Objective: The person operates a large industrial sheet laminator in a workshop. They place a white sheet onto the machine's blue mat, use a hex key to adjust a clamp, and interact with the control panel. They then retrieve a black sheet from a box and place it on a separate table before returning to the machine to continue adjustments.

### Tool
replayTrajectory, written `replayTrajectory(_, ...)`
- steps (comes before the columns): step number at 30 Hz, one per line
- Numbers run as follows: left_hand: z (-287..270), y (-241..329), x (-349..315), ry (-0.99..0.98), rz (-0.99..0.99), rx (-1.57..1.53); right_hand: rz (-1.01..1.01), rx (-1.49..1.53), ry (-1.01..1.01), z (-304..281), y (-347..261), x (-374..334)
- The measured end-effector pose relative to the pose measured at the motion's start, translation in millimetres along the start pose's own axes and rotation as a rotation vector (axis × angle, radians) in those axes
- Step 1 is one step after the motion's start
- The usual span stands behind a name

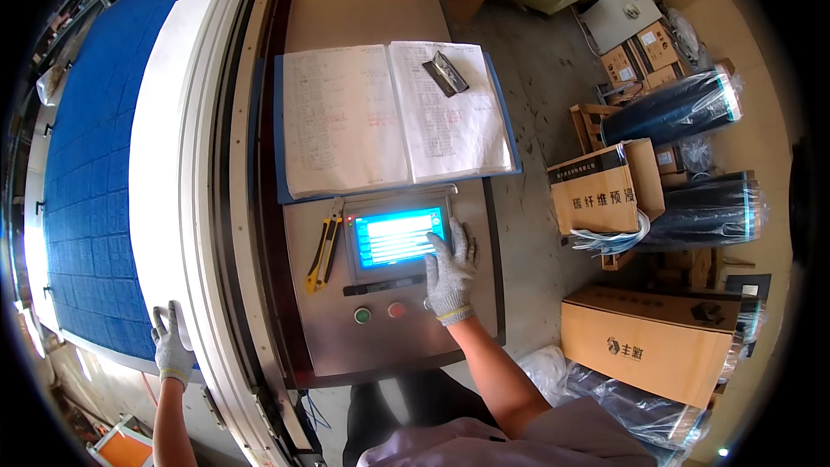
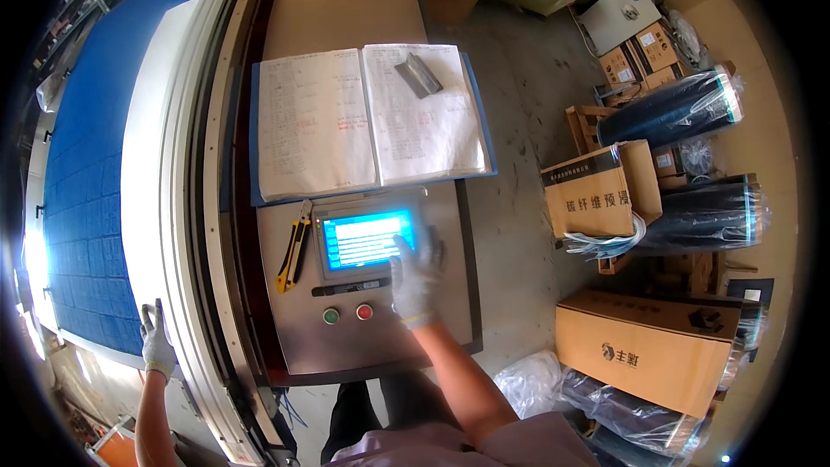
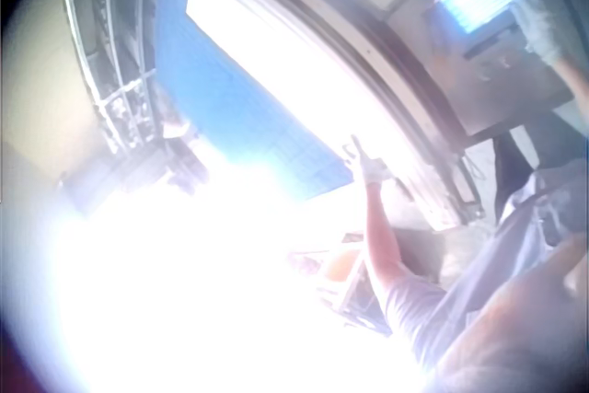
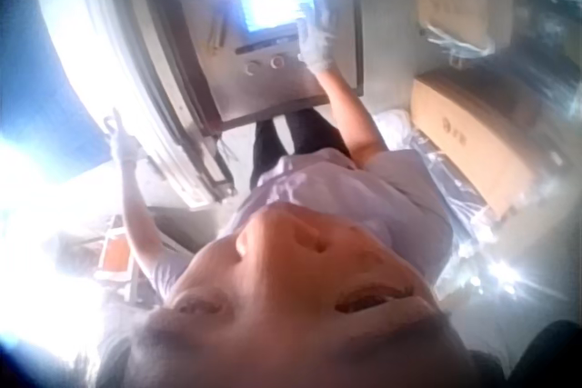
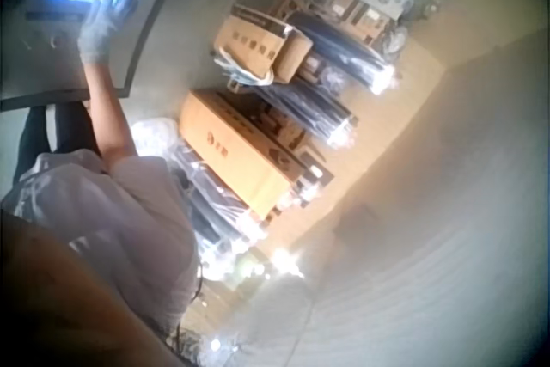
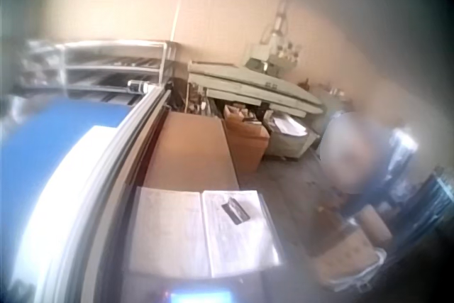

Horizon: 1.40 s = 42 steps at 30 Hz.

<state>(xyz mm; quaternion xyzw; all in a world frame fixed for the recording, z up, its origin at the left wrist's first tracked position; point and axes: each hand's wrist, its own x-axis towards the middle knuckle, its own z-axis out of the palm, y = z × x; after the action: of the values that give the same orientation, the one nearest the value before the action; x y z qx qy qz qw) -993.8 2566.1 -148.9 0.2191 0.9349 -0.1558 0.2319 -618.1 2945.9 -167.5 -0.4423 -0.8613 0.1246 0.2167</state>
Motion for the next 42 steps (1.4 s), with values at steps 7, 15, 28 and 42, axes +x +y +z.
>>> replayTrajectory(7, -3.3, 1.2, -1.3, -0.028, -0.001, -0.002, 0.113, -0.029, 0.096, -6.4, 35.5, 0.2)
replayTrajectory(15, -5.8, 5.6, -2.3, -0.031, -0.026, 0.011, 0.126, 0.077, 0.222, -7.6, 52.1, 41.9)
replayTrajectory(28, -10.1, 5.2, -2.3, -0.074, -0.008, -0.046, -0.083, 0.022, 0.234, 48.2, 90.1, 274.4)
replayTrajectory(42, -4.4, 2.9, -1.0, -0.007, 0.004, -0.017, -0.068, -0.015, 0.225, 56.8, 120.5, 264.6)
